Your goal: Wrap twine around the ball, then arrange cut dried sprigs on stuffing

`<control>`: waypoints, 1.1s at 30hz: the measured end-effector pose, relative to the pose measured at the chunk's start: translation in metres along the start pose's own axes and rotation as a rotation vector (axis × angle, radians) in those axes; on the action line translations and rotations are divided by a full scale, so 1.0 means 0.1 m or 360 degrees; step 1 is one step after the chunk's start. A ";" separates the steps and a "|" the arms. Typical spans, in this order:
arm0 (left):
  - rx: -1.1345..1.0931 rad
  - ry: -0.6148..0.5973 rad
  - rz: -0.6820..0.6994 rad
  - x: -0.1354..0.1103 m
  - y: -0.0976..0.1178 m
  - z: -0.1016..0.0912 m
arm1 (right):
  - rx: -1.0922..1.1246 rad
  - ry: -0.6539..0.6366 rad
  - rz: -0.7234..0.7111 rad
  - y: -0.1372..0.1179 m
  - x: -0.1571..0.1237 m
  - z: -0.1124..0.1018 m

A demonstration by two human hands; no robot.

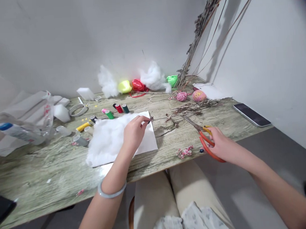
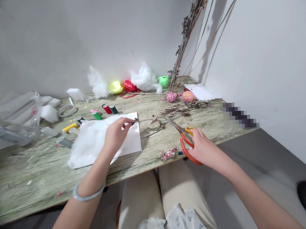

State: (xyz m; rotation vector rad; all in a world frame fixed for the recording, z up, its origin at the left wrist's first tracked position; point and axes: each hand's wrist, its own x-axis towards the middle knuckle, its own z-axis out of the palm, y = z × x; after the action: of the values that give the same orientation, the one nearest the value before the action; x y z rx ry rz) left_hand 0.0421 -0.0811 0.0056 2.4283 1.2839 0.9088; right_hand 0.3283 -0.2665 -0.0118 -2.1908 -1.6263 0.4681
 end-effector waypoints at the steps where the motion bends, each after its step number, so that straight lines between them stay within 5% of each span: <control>1: 0.0025 0.0023 0.0034 -0.01 0.01 0.00 | -0.0021 -0.0021 -0.0021 -0.04 0.00 -0.02; 6: -0.0051 0.0064 0.0041 -0.03 0.05 0.05 | -0.0201 -0.0112 -0.0157 -0.30 0.03 -0.09; 13: -0.0042 -0.0002 0.0129 -0.04 0.06 0.14 | -0.0642 0.0027 -0.0248 -0.59 0.09 -0.08; 33: 0.0056 -0.0066 0.0288 -0.05 0.10 0.16 | -0.0677 -0.0154 -0.0162 -0.76 0.23 -0.03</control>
State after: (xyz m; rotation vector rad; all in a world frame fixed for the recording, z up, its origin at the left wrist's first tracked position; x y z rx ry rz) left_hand 0.0569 -0.0901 -0.0042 2.6098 1.0884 0.8818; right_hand 0.2724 -0.2249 0.0267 -2.3924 -2.0329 0.2147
